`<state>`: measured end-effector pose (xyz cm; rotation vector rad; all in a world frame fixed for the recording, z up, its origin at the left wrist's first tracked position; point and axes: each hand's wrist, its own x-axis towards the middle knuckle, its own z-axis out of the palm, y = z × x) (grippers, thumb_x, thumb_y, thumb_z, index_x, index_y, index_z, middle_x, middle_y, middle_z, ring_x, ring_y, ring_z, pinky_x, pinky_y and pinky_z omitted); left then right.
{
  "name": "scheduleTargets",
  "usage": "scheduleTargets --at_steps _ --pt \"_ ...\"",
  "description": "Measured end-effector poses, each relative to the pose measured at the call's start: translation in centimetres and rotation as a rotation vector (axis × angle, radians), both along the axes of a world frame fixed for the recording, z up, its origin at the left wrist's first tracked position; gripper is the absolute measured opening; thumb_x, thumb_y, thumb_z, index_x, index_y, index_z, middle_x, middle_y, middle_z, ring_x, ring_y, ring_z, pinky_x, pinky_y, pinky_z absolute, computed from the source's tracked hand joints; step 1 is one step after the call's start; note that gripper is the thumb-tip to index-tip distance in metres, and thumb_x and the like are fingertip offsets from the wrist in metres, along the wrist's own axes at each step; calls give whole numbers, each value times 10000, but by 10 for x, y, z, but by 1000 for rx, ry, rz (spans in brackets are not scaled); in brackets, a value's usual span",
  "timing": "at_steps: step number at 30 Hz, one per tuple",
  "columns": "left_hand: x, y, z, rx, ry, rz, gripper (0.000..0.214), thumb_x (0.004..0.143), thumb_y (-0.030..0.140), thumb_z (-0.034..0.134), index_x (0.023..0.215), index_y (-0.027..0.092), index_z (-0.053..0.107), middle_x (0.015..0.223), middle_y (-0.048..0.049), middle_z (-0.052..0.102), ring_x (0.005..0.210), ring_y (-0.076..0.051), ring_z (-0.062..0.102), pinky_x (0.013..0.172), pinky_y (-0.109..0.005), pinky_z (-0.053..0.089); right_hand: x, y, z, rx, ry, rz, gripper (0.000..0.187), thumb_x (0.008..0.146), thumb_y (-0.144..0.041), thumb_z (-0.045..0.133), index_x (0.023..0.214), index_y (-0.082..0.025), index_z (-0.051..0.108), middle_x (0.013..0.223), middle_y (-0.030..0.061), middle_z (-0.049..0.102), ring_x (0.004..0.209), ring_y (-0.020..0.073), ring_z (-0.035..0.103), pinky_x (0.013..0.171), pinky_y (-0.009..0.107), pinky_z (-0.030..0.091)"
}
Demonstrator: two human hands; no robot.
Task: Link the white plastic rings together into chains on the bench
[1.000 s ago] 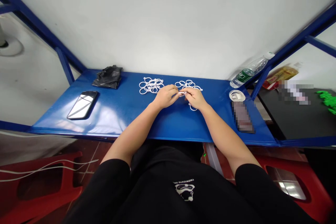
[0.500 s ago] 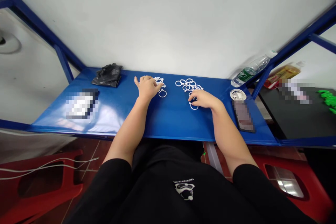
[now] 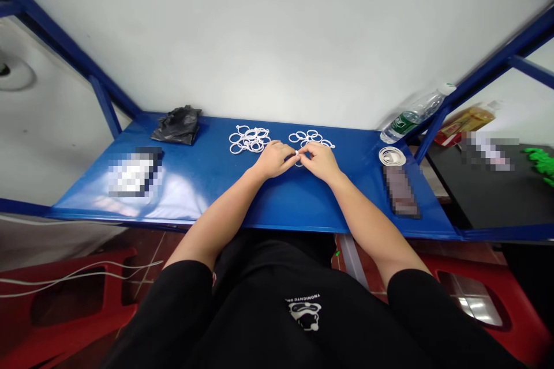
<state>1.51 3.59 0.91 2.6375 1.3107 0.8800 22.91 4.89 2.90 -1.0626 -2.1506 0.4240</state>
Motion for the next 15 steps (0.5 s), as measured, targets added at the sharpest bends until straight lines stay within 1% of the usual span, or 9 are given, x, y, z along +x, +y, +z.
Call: scheduleTargets --at_steps 2,3,5,6,7,10,12,15 --pt "4 0 -3 7 42 -5 378 1107 399 472 978 191 761 946 -91 790 907 -240 720 939 -410 484 -2 0 -4 -23 44 -1 108 870 -227 663 895 -213 768 888 45 762 751 187 641 756 336 493" --pt "4 1 -5 14 59 3 376 1110 376 464 971 186 757 938 -98 786 899 -242 722 908 -400 488 -1 1 -6 -58 70 5 147 866 -230 664 962 -213 773 887 38 764 710 174 627 734 327 496" --pt "5 2 -7 28 87 18 360 1112 349 464 982 176 751 939 -110 780 898 -248 726 866 -389 492 1 2 -8 -141 111 40 280 862 -233 660 1119 -213 768 896 26 772 648 152 609 687 308 498" --pt "5 3 -8 33 101 19 351 1112 342 467 989 171 749 941 -114 778 897 -250 728 853 -387 492 2 3 -8 -171 120 66 321 861 -229 651 1160 -213 766 897 24 777 642 149 613 674 300 498" --pt "5 4 -8 36 114 16 343 1111 338 472 996 168 746 942 -116 777 897 -252 730 844 -385 492 3 3 -8 -184 121 92 327 860 -222 637 1157 -214 776 896 25 781 653 150 627 671 296 499" --pt "5 4 -9 41 139 -2 330 1112 341 487 1004 164 743 934 -120 774 893 -252 734 826 -382 490 5 4 -6 -167 103 132 265 853 -206 608 1008 -219 822 865 27 788 706 165 660 692 299 500" --pt "5 4 -10 45 140 -14 329 1112 350 494 1001 166 744 928 -120 773 893 -252 735 827 -384 488 6 5 -4 -164 94 129 250 838 -199 613 956 -222 832 822 18 784 691 163 649 693 298 494" --pt "6 4 -10 55 134 -23 327 1109 359 509 988 170 747 922 -118 773 890 -250 737 826 -385 484 7 5 -3 -195 91 130 245 822 -194 618 931 -217 836 765 7 766 653 154 624 667 288 478"
